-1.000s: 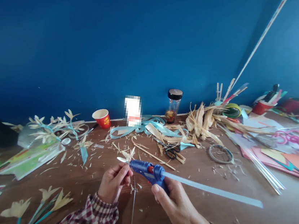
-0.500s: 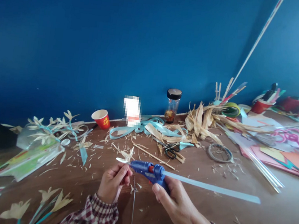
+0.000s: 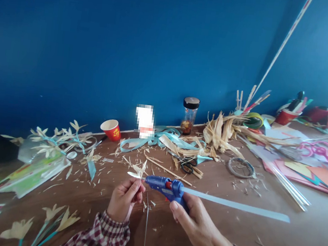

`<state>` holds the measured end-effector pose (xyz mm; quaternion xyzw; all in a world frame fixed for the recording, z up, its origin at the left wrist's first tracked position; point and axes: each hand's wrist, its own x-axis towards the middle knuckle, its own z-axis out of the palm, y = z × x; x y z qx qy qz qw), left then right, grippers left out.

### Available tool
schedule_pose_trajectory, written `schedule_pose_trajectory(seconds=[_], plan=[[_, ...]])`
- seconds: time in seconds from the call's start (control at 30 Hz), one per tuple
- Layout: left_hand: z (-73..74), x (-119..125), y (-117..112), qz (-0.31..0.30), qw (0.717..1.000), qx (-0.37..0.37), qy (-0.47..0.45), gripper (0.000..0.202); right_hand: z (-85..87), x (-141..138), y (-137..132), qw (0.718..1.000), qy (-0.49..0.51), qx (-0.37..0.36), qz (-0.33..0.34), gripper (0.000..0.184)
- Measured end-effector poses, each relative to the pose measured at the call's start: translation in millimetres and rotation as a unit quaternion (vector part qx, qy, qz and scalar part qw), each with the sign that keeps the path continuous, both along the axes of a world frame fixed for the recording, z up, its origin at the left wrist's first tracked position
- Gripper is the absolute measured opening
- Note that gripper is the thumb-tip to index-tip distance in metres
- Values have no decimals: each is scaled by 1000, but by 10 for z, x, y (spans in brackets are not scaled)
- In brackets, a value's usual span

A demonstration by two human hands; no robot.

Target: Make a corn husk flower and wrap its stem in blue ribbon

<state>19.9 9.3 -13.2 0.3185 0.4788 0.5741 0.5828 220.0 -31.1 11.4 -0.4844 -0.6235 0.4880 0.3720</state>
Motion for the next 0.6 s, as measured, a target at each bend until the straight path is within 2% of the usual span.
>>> schedule_pose_trajectory(seconds=[0.27, 0.6], plan=[[-29, -13, 5, -18, 1000, 4, 12, 28, -11, -41, 23, 1000, -12, -9, 17, 33], [-27, -1, -2, -8, 1000, 10, 20, 29, -3, -23, 28, 1000, -7, -13, 23, 31]])
